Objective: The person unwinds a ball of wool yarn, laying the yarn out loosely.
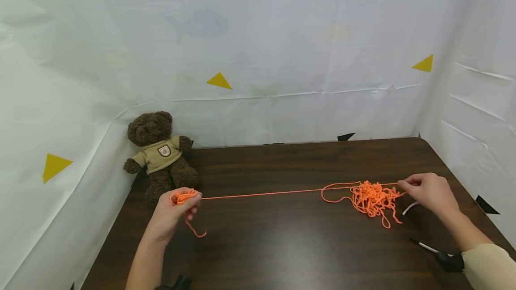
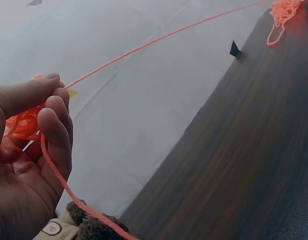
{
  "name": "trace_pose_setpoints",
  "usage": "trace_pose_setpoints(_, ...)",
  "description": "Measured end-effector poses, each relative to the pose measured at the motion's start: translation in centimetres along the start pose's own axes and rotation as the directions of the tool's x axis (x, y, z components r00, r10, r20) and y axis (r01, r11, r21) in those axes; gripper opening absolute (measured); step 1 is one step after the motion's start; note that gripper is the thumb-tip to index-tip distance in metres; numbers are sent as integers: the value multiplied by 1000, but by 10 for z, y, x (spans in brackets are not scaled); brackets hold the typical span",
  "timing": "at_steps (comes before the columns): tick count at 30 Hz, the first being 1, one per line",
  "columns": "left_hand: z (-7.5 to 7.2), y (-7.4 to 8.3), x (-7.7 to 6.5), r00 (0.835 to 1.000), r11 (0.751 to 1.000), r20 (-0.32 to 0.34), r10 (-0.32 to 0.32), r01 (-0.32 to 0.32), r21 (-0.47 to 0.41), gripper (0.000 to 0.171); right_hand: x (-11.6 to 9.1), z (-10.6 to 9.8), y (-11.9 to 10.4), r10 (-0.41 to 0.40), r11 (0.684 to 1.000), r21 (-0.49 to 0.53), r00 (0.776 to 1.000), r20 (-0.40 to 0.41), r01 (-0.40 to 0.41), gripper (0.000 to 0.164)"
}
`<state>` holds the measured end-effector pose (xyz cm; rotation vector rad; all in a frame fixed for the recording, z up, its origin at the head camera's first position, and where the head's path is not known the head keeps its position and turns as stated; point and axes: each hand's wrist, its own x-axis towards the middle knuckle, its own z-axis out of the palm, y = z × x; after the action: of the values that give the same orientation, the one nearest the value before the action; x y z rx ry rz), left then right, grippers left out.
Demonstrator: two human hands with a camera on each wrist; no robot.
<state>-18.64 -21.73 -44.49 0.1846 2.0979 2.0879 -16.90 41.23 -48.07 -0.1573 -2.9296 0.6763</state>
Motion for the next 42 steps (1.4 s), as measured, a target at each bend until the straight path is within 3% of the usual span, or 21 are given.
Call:
trace_pose_setpoints(9,8,-2,4,999,1000,37,-7,8,-8,14,11,15,-13,-94,993,-60,984,151,104,21)
trace_pose_setpoints(15,17,-1,7,998,1000,60,-7,8,-20,14,12,17,-18,-120,989,-73,981,151,132,21)
trace_pose_setpoints(20,24,-1,9,995,1000,95,-8,9,-14,17,10,15,-20,-96,993,-51,981,169,106,27)
trace_pose_setpoints(24,29,0,10,993,1000,116,-14,15,-6,26,9,15,-24,-103,993,-37,988,118,109,31)
trace_pose_setpoints(30,37,1,11,989,1000,148,-18,19,-5,24,3,13,-52,-176,984,-17,983,-56,175,31)
trace_pose_setpoints(34,43,3,12,987,1000,159,-14,11,14,24,-5,18,-92,-308,948,46,943,-123,316,29)
trace_pose_setpoints(38,51,5,14,986,1000,166,-5,0,31,27,-15,30,-145,-472,858,170,874,-114,486,32)
trace_pose_setpoints(42,60,5,15,983,999,181,7,-15,39,29,-30,50,-193,-577,767,304,815,-61,566,41)
